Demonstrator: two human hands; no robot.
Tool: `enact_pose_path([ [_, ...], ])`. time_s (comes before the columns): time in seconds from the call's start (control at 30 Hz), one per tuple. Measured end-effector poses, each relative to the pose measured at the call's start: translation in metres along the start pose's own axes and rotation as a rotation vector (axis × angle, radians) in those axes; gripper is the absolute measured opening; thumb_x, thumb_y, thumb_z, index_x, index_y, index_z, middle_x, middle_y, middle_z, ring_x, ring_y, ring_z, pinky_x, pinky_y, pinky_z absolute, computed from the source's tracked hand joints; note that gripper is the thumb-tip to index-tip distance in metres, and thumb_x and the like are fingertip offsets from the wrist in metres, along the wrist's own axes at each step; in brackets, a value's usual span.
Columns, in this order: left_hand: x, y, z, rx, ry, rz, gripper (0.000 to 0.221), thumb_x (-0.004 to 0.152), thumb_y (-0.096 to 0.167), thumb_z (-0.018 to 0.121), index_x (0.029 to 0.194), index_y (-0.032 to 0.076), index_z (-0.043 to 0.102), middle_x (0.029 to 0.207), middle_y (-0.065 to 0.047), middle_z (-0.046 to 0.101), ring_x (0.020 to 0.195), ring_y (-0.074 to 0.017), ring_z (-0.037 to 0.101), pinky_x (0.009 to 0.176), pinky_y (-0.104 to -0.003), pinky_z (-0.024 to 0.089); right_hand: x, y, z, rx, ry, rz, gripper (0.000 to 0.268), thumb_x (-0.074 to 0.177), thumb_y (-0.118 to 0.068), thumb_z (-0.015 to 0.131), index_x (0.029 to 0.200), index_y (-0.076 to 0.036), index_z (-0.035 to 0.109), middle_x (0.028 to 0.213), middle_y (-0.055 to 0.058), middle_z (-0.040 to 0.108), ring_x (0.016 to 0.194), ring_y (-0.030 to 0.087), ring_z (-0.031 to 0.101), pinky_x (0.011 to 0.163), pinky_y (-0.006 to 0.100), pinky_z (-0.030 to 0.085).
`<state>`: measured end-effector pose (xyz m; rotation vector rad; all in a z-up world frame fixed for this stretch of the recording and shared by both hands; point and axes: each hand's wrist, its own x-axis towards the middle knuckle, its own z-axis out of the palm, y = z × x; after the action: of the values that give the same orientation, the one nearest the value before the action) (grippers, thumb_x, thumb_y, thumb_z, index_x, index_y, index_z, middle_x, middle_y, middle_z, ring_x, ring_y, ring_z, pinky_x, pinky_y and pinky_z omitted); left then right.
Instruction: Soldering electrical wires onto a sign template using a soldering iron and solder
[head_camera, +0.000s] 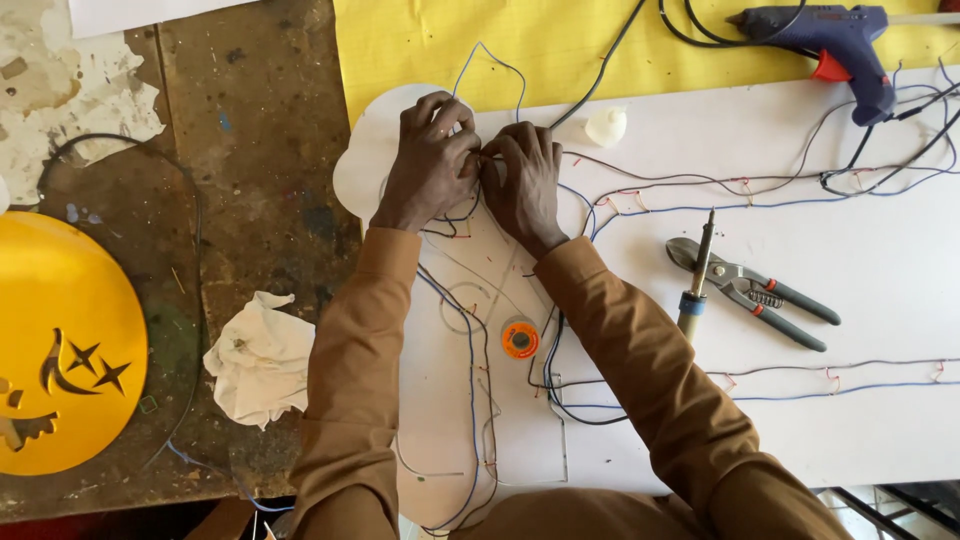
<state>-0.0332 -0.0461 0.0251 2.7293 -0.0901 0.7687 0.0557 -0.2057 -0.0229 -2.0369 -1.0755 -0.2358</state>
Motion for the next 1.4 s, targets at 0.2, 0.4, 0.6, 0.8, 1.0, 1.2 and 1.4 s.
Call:
enact_pose_path([
  [0.2, -0.021, -0.021, 0.036, 0.117, 0.106, -0.028, 0.016, 0.079, 0.012, 0.083, 0.087, 0.017, 0.07, 0.111, 0.002, 0.056, 0.13, -0.0316, 0.057, 0.102, -0.052, 0.046, -0.005, 0.012, 0.01, -0.082, 0.013, -0.101, 0.011, 0.101, -0.025, 0.08, 0.104, -0.019, 0.071, 0.111, 0.004, 0.059, 0.111, 0.032, 0.057, 0.088, 0.045, 0.042],
  [0.4, -0.027, -0.023, 0.054, 0.195, 0.24, -0.033, 0.019, 0.083, 0.015, 0.085, 0.084, 0.018, 0.066, 0.106, 0.003, 0.055, 0.125, -0.031, 0.062, 0.101, -0.051, 0.048, -0.003, 0.008, 0.006, -0.183, -0.062, -0.12, 0.022, 0.092, -0.022, 0.085, 0.099, -0.015, 0.067, 0.11, 0.006, 0.056, 0.107, 0.033, 0.052, 0.089, 0.045, 0.04],
  [0.6, -0.028, -0.017, 0.054, 0.187, 0.26, -0.108, 0.023, 0.081, 0.014, 0.088, 0.086, 0.018, 0.065, 0.107, 0.004, 0.053, 0.126, -0.0305, 0.061, 0.101, -0.051, 0.049, -0.002, 0.008, 0.008, -0.188, -0.055, -0.137, 0.017, 0.095, -0.02, 0.081, 0.1, -0.015, 0.066, 0.108, 0.007, 0.054, 0.107, 0.034, 0.052, 0.088, 0.046, 0.039],
  [0.8, -0.043, -0.007, 0.035, -0.014, 0.188, -0.257, 0.01, 0.095, 0.013, 0.079, 0.094, 0.018, 0.07, 0.11, 0.004, 0.052, 0.127, -0.0295, 0.058, 0.105, -0.049, 0.046, -0.006, 0.015, 0.01, -0.022, -0.037, -0.108, 0.009, 0.1, -0.022, 0.082, 0.105, -0.021, 0.075, 0.114, 0.002, 0.061, 0.118, 0.031, 0.058, 0.094, 0.046, 0.041],
  [1.0, -0.058, 0.003, 0.034, -0.205, 0.166, -0.407, 0.009, 0.098, 0.01, 0.078, 0.098, 0.018, 0.074, 0.108, 0.004, 0.055, 0.125, -0.0312, 0.06, 0.109, -0.051, 0.046, -0.007, 0.018, 0.011, 0.009, -0.025, -0.132, 0.007, 0.101, -0.026, 0.084, 0.104, -0.024, 0.079, 0.113, 0.0, 0.065, 0.12, 0.028, 0.06, 0.095, 0.045, 0.042],
  [1.2, -0.059, 0.001, 0.037, -0.295, 0.156, -0.454, 0.011, 0.096, 0.013, 0.083, 0.096, 0.022, 0.077, 0.106, 0.005, 0.057, 0.126, -0.0287, 0.063, 0.113, -0.051, 0.044, -0.005, 0.013, 0.005, 0.04, -0.025, -0.122, 0.009, 0.096, -0.02, 0.086, 0.101, -0.022, 0.079, 0.113, 0.0, 0.066, 0.119, 0.029, 0.062, 0.095, 0.046, 0.042],
  [1.4, -0.06, 0.0, 0.036, -0.302, 0.133, -0.438, 0.01, 0.093, 0.011, 0.083, 0.096, 0.02, 0.078, 0.104, 0.0, 0.061, 0.124, -0.0364, 0.065, 0.108, -0.058, 0.048, -0.008, 0.017, 0.009, 0.041, -0.032, -0.129, 0.012, 0.092, -0.019, 0.086, 0.098, -0.021, 0.076, 0.107, 0.002, 0.063, 0.116, 0.031, 0.061, 0.095, 0.048, 0.043],
])
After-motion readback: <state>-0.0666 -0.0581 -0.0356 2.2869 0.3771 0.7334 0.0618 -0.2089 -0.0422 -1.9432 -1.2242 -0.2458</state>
